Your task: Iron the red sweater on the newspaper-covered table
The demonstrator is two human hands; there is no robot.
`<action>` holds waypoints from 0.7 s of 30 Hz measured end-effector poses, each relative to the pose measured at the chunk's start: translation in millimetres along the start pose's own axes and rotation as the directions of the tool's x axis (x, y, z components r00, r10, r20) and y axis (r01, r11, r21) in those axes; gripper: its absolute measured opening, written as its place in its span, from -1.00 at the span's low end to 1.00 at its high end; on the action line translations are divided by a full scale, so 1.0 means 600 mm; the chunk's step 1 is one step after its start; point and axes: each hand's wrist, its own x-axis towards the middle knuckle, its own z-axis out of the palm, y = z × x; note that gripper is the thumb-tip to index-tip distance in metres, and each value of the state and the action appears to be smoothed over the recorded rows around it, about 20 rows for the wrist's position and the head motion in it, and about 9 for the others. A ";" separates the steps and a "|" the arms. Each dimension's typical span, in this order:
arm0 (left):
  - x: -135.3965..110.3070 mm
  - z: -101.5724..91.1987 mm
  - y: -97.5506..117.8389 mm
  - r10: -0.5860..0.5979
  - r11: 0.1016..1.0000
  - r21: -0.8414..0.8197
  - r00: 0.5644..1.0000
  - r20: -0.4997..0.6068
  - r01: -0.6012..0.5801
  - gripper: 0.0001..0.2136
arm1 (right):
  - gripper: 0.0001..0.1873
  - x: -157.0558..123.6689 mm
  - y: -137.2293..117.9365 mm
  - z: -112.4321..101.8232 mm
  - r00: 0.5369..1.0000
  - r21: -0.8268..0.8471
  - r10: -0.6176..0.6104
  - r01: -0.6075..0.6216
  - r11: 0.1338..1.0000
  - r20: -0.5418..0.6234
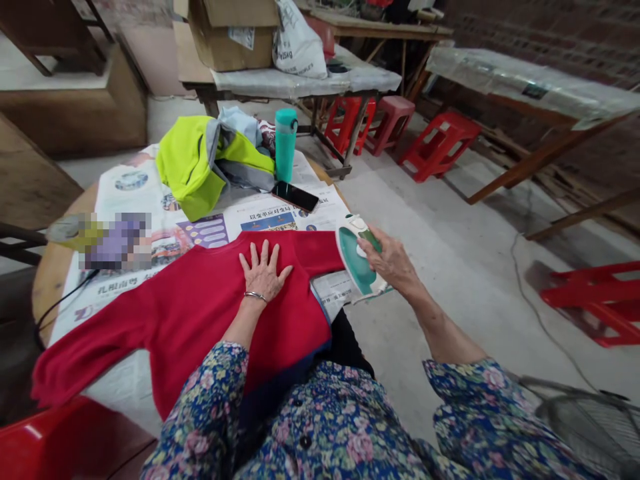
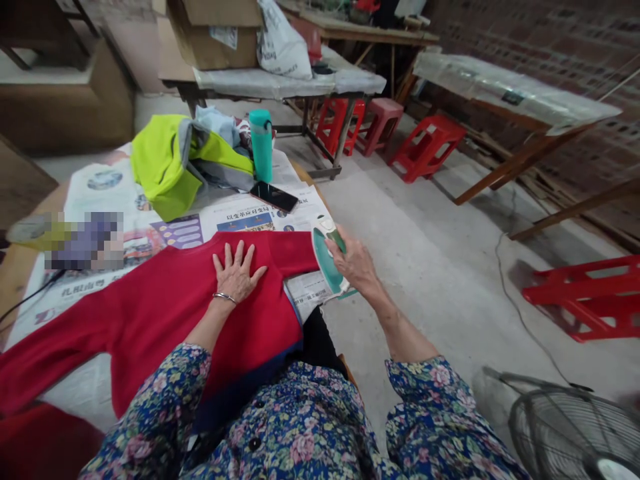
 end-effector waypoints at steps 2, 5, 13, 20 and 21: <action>0.004 0.003 -0.007 -0.011 1.000 -0.014 1.000 0.004 0.011 -0.37 | -0.36 -0.016 -0.020 0.014 0.997 0.008 -0.019 0.018 1.000 0.070; 0.011 0.001 -0.028 -0.025 0.999 -0.037 1.000 -0.001 0.025 -0.46 | -0.40 -0.033 -0.054 0.044 0.982 0.049 -0.075 0.067 0.997 0.174; 0.008 -0.016 -0.054 0.044 0.997 -0.056 0.999 -0.004 -0.044 -0.49 | -0.41 -0.010 -0.055 0.069 0.968 0.092 -0.048 0.026 0.995 0.247; 0.005 -0.026 -0.038 0.038 0.996 -0.079 0.999 -0.004 -0.039 -0.49 | -0.39 0.025 0.001 -0.004 0.977 0.032 0.185 -0.189 0.981 0.103; 0.005 -0.026 -0.038 0.039 0.996 -0.080 0.999 -0.006 -0.040 -0.49 | -0.41 0.028 0.005 -0.009 0.978 0.010 0.197 -0.198 0.980 0.071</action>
